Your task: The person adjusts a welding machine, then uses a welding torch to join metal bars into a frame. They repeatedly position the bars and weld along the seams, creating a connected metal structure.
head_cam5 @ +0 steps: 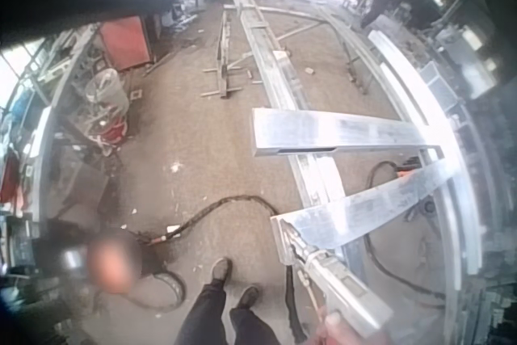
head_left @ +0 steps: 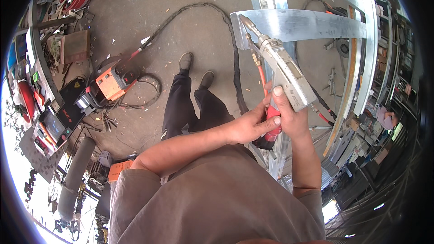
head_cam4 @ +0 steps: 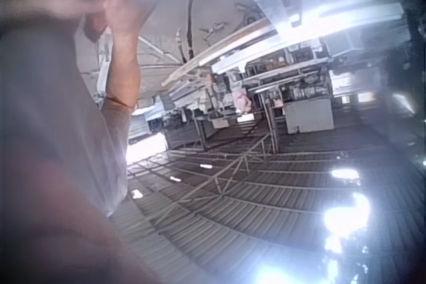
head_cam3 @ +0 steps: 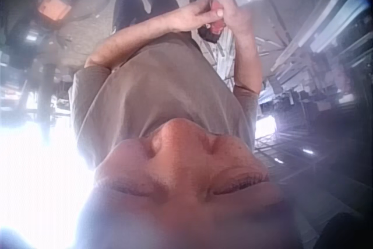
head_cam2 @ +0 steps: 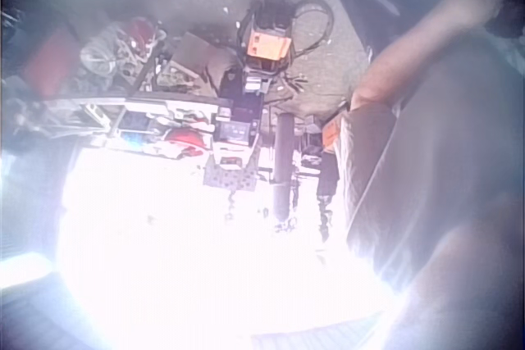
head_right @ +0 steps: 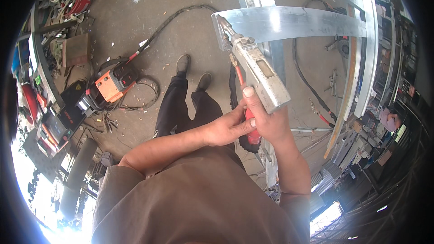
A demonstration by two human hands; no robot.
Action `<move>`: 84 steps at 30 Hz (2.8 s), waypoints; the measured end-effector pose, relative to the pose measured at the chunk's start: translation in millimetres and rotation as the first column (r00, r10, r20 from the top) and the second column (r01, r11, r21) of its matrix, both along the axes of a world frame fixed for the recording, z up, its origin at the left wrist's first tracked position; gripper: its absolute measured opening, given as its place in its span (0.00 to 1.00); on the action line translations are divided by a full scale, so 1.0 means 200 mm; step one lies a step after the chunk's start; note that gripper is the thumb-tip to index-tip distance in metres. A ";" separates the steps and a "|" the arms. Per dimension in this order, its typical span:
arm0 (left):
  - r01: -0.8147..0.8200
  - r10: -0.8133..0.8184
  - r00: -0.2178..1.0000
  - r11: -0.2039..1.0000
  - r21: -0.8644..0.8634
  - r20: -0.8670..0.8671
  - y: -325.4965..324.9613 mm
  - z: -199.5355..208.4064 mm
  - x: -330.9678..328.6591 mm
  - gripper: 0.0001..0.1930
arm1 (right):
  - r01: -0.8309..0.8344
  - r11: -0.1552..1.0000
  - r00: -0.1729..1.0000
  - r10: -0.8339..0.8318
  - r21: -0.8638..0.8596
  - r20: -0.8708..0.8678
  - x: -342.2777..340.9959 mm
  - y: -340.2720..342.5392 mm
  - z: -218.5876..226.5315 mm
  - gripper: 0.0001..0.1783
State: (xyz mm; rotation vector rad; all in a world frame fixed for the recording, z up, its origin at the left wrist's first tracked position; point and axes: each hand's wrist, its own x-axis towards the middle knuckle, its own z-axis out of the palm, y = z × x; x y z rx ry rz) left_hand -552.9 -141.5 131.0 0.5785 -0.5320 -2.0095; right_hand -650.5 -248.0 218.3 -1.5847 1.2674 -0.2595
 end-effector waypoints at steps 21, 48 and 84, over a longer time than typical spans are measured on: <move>0.006 -0.006 0.999 1.000 -0.010 -0.051 -0.01 -0.01 0.01 0.54 | -0.018 0.998 1.000 0.018 -0.055 -0.002 0.01 0.00 -0.02 0.15; 0.039 -0.041 0.996 0.999 -0.027 -0.079 -0.01 -0.01 0.03 0.55 | 0.003 0.998 1.000 -0.001 0.055 -0.029 0.01 0.00 0.00 0.26; 0.069 -0.071 0.997 0.996 -0.054 -0.028 0.04 -0.01 0.02 0.47 | -0.055 0.996 0.996 0.050 -0.068 -0.073 -0.01 0.06 0.01 0.16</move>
